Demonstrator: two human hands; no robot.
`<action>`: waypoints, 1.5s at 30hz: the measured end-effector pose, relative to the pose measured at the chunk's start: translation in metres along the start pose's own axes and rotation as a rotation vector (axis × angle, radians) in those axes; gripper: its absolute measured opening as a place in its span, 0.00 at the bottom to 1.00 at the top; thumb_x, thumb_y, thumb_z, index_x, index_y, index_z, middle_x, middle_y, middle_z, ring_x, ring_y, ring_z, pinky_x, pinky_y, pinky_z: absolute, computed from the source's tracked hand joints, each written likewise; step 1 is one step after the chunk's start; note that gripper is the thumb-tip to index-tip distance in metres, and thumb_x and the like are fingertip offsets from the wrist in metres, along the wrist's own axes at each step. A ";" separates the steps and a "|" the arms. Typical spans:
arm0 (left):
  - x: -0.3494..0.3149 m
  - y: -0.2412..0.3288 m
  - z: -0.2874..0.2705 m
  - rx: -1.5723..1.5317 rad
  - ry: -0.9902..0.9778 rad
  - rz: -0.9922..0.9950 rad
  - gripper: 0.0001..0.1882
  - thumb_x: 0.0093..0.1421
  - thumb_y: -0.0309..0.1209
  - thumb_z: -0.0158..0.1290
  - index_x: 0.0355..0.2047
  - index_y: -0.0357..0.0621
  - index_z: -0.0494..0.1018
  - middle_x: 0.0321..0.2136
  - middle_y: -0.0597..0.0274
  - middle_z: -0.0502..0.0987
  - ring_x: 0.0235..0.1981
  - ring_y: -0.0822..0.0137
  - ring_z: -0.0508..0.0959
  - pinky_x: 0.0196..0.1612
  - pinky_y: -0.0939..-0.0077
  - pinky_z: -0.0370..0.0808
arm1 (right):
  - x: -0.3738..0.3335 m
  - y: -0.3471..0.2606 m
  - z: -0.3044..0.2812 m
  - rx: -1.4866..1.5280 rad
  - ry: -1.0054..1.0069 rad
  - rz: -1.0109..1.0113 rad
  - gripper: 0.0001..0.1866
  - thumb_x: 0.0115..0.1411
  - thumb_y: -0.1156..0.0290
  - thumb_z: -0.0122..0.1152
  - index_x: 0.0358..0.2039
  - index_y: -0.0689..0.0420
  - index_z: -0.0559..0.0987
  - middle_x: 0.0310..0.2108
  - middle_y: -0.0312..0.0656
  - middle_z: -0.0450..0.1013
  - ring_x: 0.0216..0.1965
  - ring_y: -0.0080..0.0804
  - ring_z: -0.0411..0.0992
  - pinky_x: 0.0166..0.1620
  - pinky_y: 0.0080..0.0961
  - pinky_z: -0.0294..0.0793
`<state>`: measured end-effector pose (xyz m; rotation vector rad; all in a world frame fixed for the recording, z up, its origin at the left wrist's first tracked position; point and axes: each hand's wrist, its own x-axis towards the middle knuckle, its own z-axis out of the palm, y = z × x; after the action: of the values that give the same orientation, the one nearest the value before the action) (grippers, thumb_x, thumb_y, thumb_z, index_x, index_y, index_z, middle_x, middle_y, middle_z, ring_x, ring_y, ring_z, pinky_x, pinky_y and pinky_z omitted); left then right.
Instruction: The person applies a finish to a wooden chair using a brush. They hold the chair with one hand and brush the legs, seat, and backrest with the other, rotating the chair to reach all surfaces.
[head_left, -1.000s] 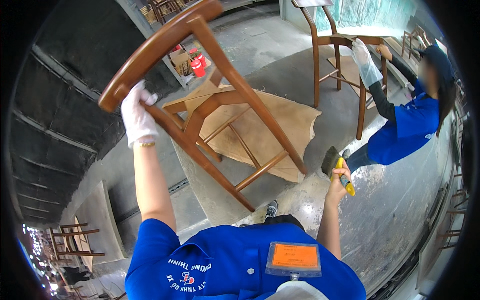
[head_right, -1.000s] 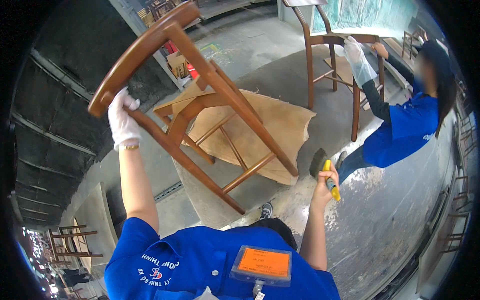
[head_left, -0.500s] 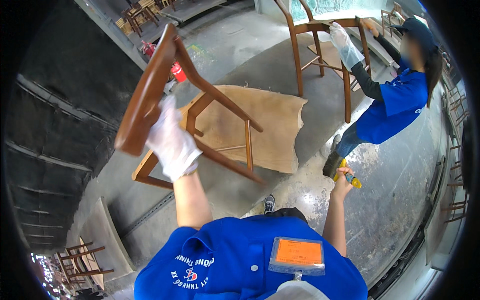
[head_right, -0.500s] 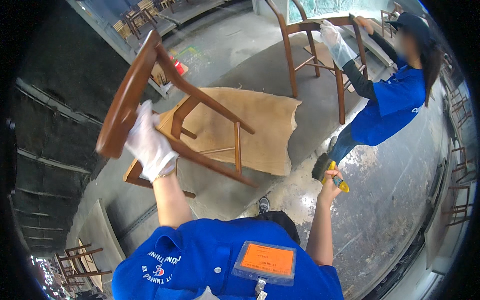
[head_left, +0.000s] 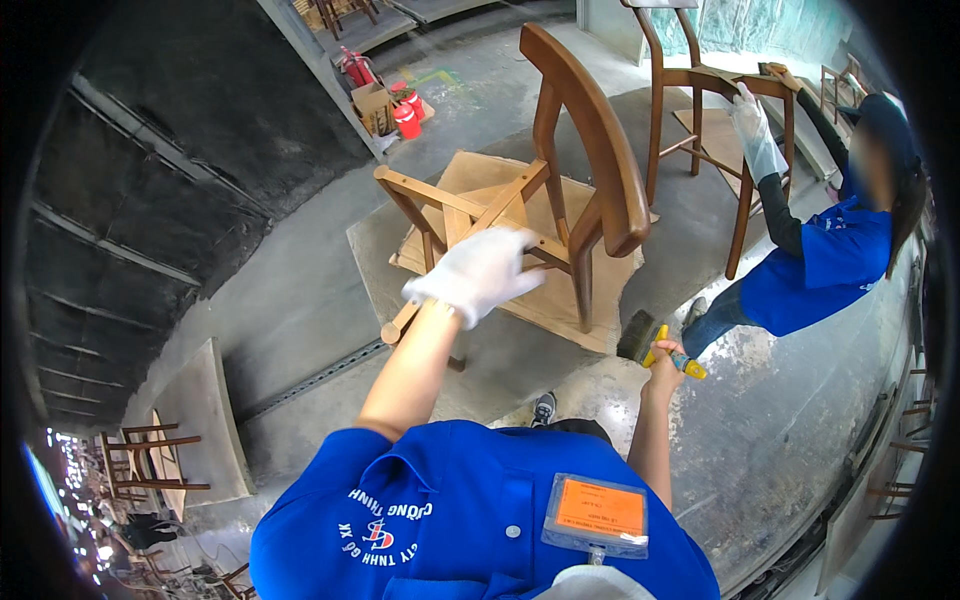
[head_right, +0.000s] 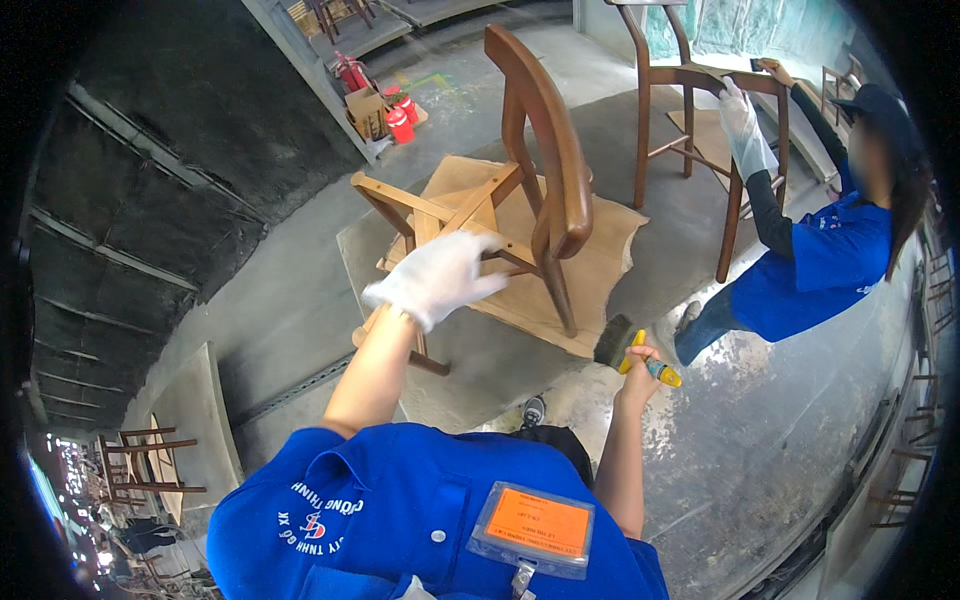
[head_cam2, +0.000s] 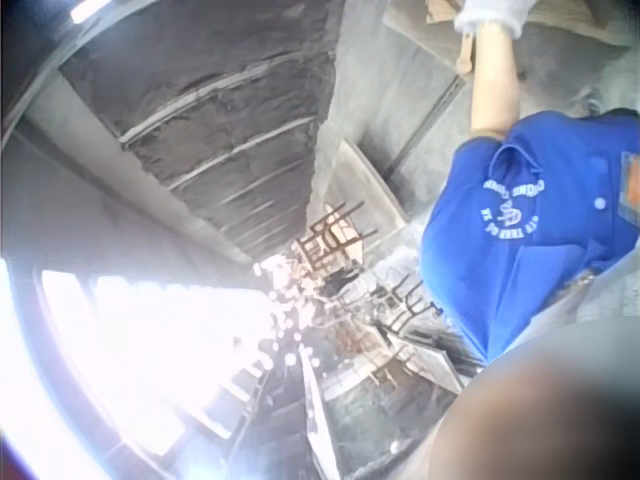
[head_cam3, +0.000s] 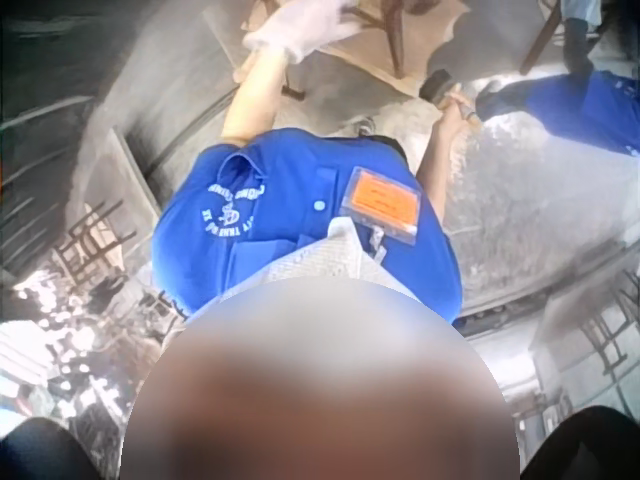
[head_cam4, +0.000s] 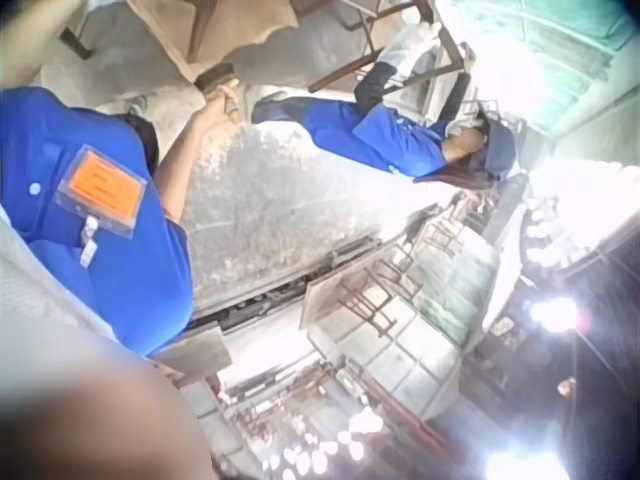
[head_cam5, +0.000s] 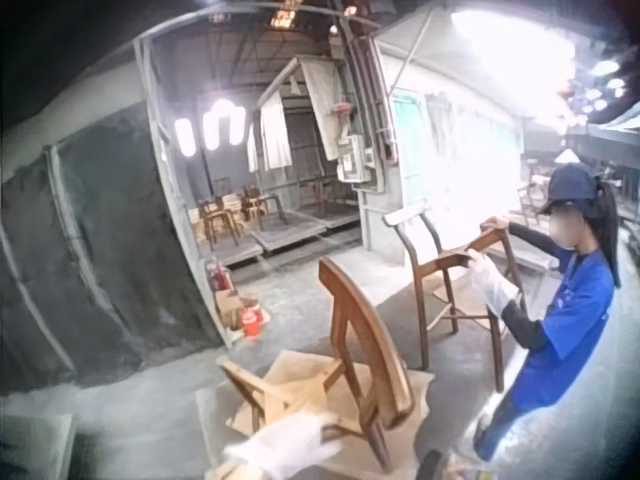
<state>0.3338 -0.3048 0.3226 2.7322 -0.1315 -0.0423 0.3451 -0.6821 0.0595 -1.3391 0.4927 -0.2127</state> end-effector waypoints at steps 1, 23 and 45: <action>-0.025 -0.015 0.005 0.056 0.106 -0.045 0.24 0.63 0.43 0.65 0.55 0.44 0.81 0.43 0.46 0.85 0.52 0.47 0.83 0.56 0.54 0.79 | -0.002 0.004 0.002 0.000 -0.016 -0.018 0.10 0.54 0.89 0.67 0.29 0.58 0.82 0.51 0.46 0.81 0.50 0.35 0.77 0.58 0.30 0.73; -0.171 -0.086 0.111 -0.847 0.721 -0.610 0.23 0.64 0.40 0.73 0.47 0.33 0.79 0.41 0.56 0.82 0.43 0.68 0.78 0.50 0.70 0.77 | -0.073 -0.095 0.083 0.650 -0.264 0.215 0.14 0.67 0.83 0.66 0.39 0.45 0.75 0.44 0.36 0.78 0.47 0.30 0.78 0.48 0.30 0.74; -0.037 -0.126 0.025 -0.800 1.153 -0.325 0.06 0.65 0.24 0.68 0.40 0.37 0.82 0.40 0.62 0.85 0.43 0.73 0.81 0.55 0.75 0.76 | 0.057 0.095 0.077 0.609 -0.104 0.269 0.14 0.64 0.88 0.67 0.35 0.52 0.75 0.61 0.45 0.75 0.58 0.43 0.77 0.55 0.45 0.81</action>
<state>0.3067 -0.1956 0.2504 1.6128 0.5298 1.0914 0.4186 -0.6166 -0.0338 -0.6776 0.4662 -0.0594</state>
